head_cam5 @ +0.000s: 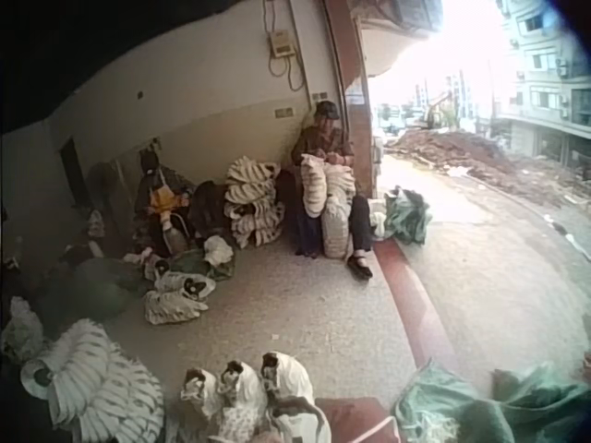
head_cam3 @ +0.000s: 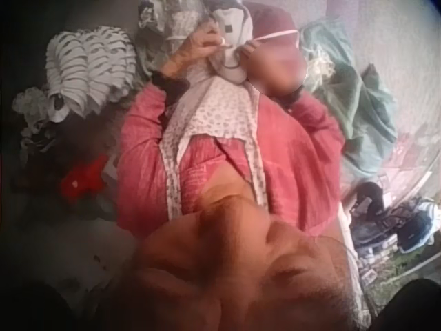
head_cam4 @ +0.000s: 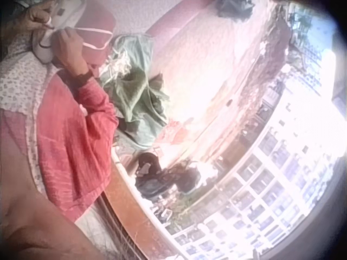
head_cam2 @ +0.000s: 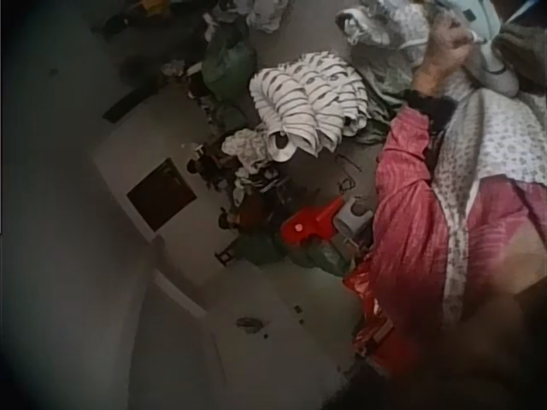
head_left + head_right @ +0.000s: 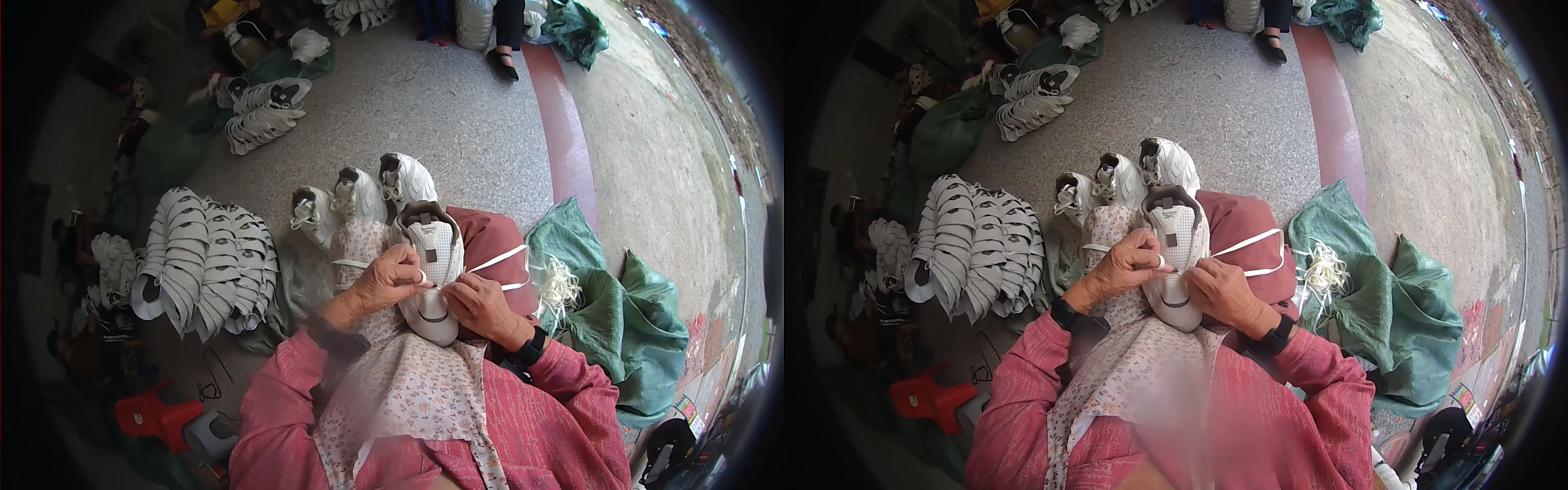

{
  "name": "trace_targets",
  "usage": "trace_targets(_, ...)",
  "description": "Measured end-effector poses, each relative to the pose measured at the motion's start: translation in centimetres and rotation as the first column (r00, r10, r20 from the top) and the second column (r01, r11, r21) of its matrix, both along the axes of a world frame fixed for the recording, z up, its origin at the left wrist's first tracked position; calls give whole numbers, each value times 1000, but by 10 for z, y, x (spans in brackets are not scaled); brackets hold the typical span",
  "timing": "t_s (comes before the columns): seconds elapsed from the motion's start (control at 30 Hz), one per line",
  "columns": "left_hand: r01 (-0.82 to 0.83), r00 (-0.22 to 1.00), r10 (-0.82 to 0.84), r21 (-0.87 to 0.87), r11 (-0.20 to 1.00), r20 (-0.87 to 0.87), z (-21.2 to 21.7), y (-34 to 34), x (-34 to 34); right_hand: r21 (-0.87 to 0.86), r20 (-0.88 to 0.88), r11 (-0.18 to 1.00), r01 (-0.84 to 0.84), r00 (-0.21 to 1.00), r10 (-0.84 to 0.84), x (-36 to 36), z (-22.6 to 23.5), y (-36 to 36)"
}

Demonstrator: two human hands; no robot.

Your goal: The person sits on the floor and laces a white sneaker by hand. They thread a long white lace through the eyelets, pull it tight, and adjust the fit repeatedly. The person works on a single shoe while surrounded by stacks of similar footwear.

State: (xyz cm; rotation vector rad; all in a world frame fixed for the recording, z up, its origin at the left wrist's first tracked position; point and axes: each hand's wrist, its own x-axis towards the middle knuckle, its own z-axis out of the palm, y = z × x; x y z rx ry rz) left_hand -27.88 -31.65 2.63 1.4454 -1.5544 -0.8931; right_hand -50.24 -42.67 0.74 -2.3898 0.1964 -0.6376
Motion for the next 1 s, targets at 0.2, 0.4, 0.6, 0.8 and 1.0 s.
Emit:
trace_targets(0.2,-1,1000,2,-22,1000,8,-2,-1,0,-105,-43,988,-109,994,105,3,1,-9)
trace_targets(0.4,-13,1000,13,-1,1000,12,-3,-2,2,-159,-90,983,-90,993,77,15,6,-10)
trace_targets(0.6,-88,996,89,-14,996,26,2,3,7,53,-73,996,-70,995,74,18,7,-16)
trace_targets(0.8,-118,992,119,-33,992,49,0,11,2,169,-151,986,-1,988,27,6,8,-13)
trace_targets(1.0,-117,993,117,2,993,14,-9,8,3,56,-167,998,-11,986,20,10,0,-13)
